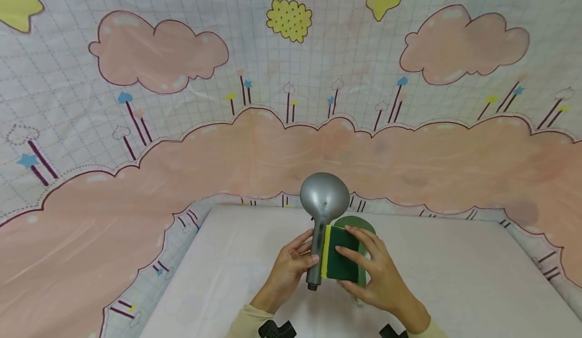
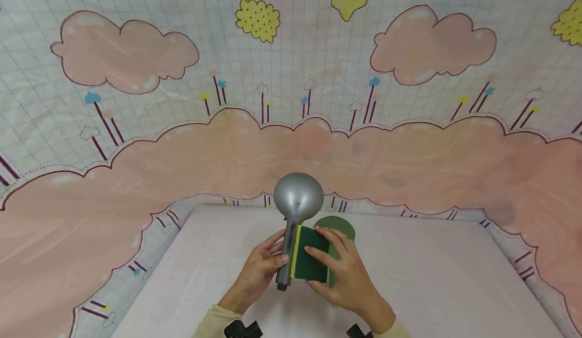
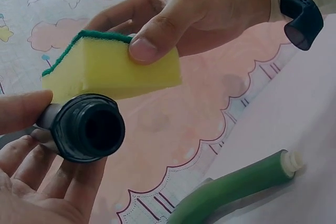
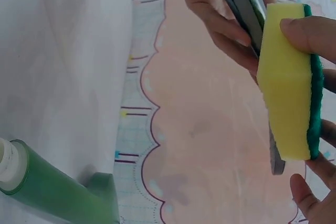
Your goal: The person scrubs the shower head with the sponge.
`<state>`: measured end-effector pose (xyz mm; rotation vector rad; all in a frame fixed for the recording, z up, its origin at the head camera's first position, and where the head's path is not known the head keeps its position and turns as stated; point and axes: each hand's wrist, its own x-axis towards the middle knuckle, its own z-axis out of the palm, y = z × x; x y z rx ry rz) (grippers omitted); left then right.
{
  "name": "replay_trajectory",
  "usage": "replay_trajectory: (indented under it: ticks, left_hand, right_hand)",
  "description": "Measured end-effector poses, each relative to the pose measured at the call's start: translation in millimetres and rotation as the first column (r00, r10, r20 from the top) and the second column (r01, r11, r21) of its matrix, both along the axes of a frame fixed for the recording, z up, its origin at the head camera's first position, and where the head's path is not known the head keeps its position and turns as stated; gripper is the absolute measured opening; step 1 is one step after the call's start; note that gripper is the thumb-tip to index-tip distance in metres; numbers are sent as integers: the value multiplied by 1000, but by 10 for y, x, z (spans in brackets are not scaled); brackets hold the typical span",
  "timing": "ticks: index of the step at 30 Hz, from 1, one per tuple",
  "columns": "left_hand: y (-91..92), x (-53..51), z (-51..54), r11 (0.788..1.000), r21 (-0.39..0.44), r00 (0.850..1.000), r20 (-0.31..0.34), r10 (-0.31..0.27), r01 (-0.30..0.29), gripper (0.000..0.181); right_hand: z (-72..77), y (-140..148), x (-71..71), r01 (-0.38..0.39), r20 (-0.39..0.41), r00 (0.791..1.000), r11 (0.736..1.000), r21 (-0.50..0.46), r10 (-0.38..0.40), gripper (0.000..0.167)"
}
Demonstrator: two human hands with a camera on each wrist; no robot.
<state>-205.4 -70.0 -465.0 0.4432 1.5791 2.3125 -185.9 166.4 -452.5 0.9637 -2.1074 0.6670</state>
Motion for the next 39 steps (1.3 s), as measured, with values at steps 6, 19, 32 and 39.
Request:
replay_trajectory:
  ticks: [6,19,32,39]
  left_hand:
    - [21,-13,-16,1000,-12,1000,8,3,-3,72]
    - [41,-3,-35,1000,-22,1000,14,-14,15,73]
    - [66,10,-100,999,6,996,71,-47,47,69]
    - [66,0,-112,1000,-15,998,66,-25,26,67]
  right_hand:
    - [2,26,-18,17,19,1000,1000,0,-17,53]
    - [20,84,-24,107,83,991,994,-18,-105,59]
    - [-34,115,-18,173,96,981,983,-56,-168,63]
    - [-77,52,-36,109,25,994,993,-44,-108,57]
